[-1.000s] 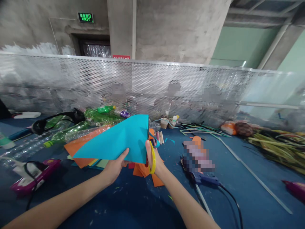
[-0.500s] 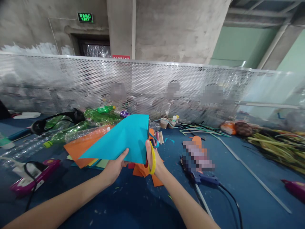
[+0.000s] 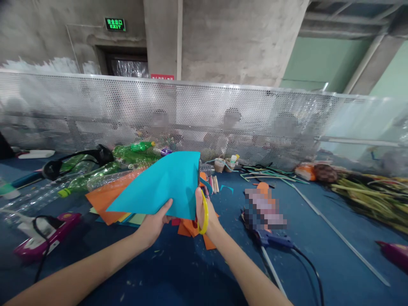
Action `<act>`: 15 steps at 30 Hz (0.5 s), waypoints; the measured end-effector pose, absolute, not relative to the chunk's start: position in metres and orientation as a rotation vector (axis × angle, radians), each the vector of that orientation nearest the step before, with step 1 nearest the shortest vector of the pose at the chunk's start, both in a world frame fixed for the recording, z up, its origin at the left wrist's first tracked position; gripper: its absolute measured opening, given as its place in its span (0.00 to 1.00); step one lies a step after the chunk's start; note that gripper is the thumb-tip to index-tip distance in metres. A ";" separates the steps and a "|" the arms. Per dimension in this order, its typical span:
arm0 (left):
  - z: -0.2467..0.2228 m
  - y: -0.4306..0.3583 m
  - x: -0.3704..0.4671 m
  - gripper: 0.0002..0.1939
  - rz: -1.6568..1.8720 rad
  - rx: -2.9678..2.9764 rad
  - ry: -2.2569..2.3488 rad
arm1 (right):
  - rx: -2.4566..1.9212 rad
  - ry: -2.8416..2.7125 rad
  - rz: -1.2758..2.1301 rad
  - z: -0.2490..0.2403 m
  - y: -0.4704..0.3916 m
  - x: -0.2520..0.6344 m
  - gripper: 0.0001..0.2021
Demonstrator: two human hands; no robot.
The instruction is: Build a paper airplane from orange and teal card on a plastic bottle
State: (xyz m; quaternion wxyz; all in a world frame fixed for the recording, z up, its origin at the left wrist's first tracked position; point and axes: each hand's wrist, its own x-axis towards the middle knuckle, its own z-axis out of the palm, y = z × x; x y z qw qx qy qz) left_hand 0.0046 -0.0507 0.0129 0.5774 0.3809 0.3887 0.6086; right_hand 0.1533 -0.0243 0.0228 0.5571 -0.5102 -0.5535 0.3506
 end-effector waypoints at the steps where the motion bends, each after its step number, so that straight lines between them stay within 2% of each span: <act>1: 0.013 -0.051 0.005 0.32 1.424 0.888 0.901 | -1.212 -1.313 0.813 0.022 -0.023 0.154 0.22; 15: 0.011 -0.050 0.006 0.30 1.415 0.873 0.879 | -1.297 -1.362 0.716 0.024 -0.032 0.153 0.21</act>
